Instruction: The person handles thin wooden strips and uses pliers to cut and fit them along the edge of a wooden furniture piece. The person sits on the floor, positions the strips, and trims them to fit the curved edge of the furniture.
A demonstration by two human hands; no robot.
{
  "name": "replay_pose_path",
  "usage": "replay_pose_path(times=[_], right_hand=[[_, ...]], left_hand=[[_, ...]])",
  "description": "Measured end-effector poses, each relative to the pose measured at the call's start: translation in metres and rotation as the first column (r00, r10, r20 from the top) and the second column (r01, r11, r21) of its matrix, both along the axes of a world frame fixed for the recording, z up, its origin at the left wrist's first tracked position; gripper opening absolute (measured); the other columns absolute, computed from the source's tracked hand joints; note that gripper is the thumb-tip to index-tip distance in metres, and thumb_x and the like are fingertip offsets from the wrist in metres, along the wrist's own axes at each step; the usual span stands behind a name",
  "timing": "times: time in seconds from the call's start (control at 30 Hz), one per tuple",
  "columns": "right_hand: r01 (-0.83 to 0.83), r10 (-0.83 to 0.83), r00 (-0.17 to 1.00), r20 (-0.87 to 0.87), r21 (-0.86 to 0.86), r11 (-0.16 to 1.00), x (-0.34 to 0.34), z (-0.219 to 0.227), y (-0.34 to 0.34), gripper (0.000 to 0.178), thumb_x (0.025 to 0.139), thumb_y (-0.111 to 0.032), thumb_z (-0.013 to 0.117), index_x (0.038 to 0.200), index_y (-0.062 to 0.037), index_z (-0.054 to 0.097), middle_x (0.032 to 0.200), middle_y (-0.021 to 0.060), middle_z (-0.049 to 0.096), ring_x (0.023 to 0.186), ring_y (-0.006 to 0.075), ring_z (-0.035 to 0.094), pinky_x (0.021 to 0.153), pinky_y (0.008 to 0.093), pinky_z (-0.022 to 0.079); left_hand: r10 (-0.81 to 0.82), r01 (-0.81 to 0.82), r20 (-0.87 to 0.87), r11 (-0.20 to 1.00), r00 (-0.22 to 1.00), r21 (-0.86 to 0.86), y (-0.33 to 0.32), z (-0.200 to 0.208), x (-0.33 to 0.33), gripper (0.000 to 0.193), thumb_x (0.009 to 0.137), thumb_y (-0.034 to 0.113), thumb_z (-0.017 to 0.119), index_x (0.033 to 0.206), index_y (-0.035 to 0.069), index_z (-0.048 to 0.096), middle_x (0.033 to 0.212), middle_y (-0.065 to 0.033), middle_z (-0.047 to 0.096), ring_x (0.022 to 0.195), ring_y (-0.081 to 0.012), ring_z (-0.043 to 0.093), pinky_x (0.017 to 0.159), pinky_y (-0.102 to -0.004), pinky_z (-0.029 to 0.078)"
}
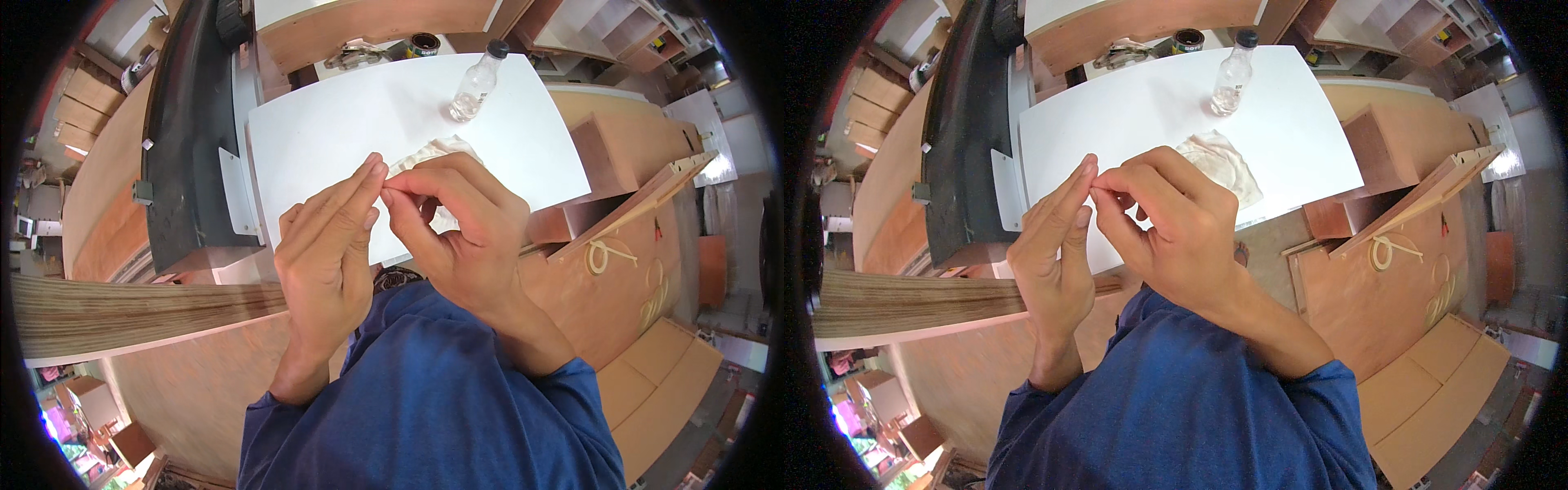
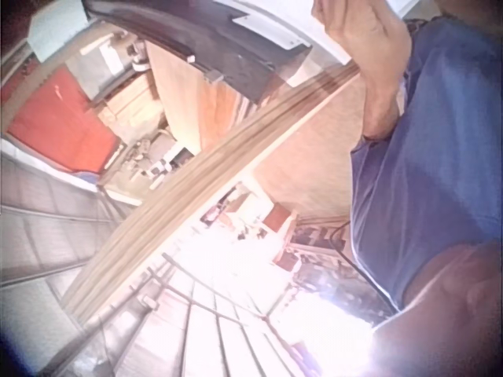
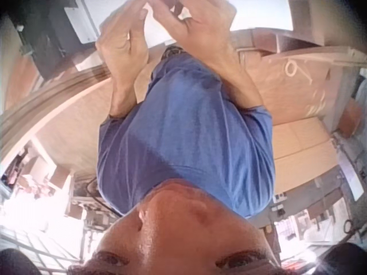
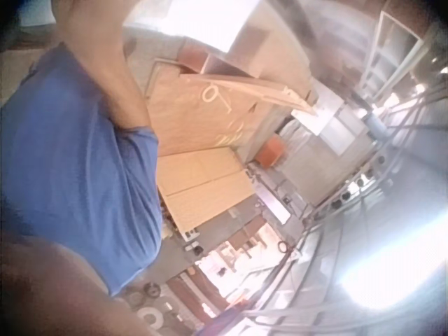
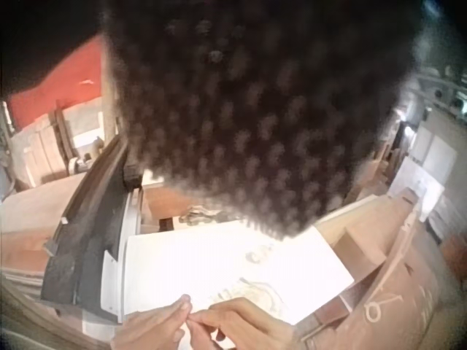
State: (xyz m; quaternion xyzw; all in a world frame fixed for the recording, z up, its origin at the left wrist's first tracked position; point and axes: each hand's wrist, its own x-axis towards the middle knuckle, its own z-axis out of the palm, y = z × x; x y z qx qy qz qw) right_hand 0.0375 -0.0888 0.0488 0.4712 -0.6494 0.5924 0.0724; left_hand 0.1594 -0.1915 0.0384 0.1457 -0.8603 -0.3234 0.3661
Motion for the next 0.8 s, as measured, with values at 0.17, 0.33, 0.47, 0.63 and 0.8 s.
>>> replay_pose_path(times=[0.17,0.33,0.47,0.63,0.8], right_hand=[[-0.042,0.037,0.998,0.041,0.107,0.993,0.003,-0.010,0.014,0.019,0.086,0.005,0.077,0.104,-0.0033,0.076,0.091,0.0093,0.073,0.074,0.0161,0.070,0.060,0.0281,0.055],[-0.020,0.040,0.993,0.112,-0.174,0.985,0.007,-0.029,-0.004,0.008,0.073,-0.007,0.071,0.080,-0.0028,0.069,0.083,0.0184,0.064,0.079,0.0385,0.065,0.070,0.0477,0.054],[0.216,-0.198,0.973,0.120,-0.158,0.964,0.002,-0.040,0.004,0.015,0.074,-0.011,0.072,0.074,0.0009,0.063,0.078,0.0192,0.061,0.069,0.0414,0.063,0.065,0.0507,0.052],[0.395,-0.385,0.918,0.096,-0.134,0.909,-0.023,-0.045,0.039,0.019,0.078,-0.011,0.070,0.079,0.0026,0.058,0.081,0.0176,0.055,0.069,0.0391,0.059,0.062,0.0475,0.049],[0.552,-0.550,0.833,0.060,-0.147,0.821,-0.035,-0.044,0.068,0.017,0.076,-0.010,0.070,0.080,0.0020,0.057,0.080,0.0172,0.054,0.072,0.0387,0.060,0.063,0.0478,0.050]], left_hand=[[0.037,-0.014,0.093,0.972,0.995,-0.236,0.000,-0.005,0.010,0.035,0.097,-0.001,0.063,0.131,0.001,0.069,0.129,-0.0154,0.073,0.109,-0.0239,0.073,0.091,-0.0317,0.050],[-0.153,0.151,-0.006,0.963,0.988,0.224,0.006,-0.001,0.000,0.036,0.109,0.016,0.053,0.133,-0.006,0.067,0.136,-0.0213,0.068,0.123,-0.0288,0.066,0.106,-0.0377,0.049],[-0.254,0.254,0.110,0.967,0.961,0.014,0.003,-0.006,-0.025,0.035,0.108,0.020,0.057,0.129,-0.006,0.070,0.127,-0.0223,0.072,0.116,-0.0315,0.068,0.103,-0.0384,0.051],[-0.417,0.429,0.137,0.900,0.899,-0.077,0.010,-0.007,-0.062,0.035,0.107,0.021,0.061,0.125,-0.007,0.072,0.119,-0.0237,0.075,0.109,-0.0324,0.071,0.101,-0.0389,0.053],[-0.563,0.553,0.119,0.826,0.818,0.106,0.041,0.004,-0.093,0.035,0.108,0.020,0.059,0.124,-0.008,0.071,0.119,-0.0225,0.075,0.110,-0.0305,0.070,0.101,-0.0385,0.053]])
